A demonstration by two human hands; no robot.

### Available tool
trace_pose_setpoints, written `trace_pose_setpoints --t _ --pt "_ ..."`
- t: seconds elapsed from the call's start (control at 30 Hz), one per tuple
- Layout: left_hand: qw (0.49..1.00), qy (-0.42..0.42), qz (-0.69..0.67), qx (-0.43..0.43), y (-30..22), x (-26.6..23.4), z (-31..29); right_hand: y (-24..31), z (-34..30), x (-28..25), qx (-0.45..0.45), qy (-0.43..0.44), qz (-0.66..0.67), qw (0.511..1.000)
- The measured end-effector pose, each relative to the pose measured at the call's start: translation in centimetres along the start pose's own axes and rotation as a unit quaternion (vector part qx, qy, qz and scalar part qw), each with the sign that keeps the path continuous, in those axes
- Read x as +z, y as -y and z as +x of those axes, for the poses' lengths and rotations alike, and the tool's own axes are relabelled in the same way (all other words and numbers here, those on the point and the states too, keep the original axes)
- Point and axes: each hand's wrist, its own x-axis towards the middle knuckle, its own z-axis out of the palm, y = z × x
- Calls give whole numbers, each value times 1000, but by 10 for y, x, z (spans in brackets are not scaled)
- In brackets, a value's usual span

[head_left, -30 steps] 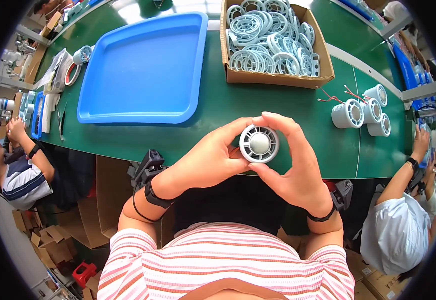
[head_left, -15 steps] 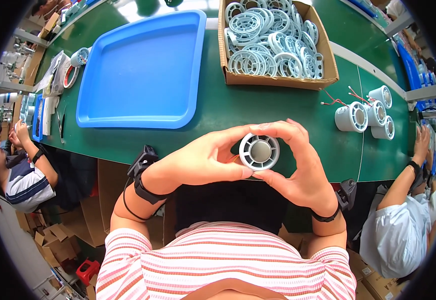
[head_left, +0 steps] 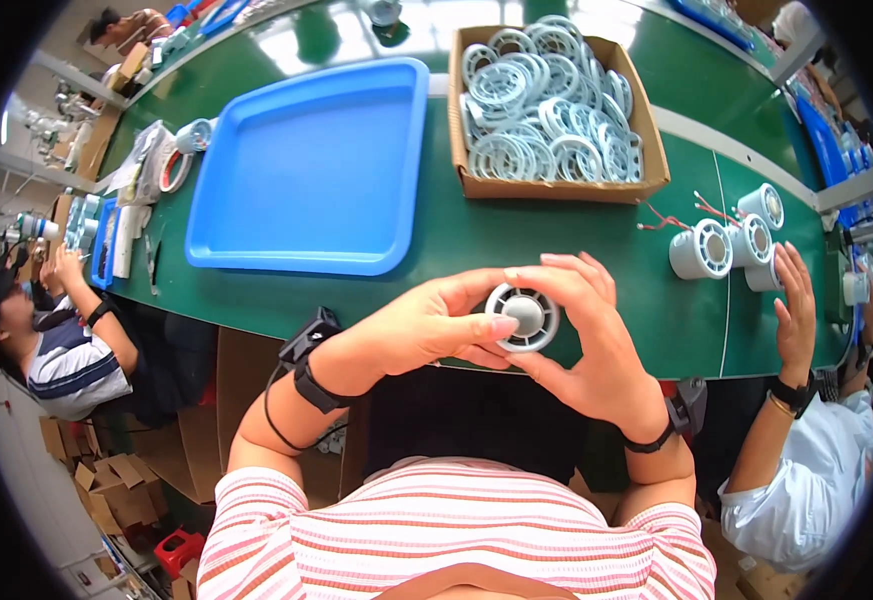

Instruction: The person picks up a motor assembly from a tray and a plastic cover from a box, then presses the cover onto the motor by hand. They pull on the attached wires to check the connection before placing the finished unit on the table, repeating this process for several units.

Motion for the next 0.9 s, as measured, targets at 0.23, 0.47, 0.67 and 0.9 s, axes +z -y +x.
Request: trace_pose_setpoints --t 0.23,0.47,0.67,0.9 --pt "1000 3 9 6 3 1 -2 6 -8 9 -3 -31 -62 998" --pt "999 -4 4 31 6 1 -5 8 -11 17 38 -18 45 998" --pt "999 6 -2 34 7 0 -4 4 -12 18 4 -25 -25 999" --pt "853 -222 368 296 23 21 -5 3 -13 15 -16 -70 -199 977"
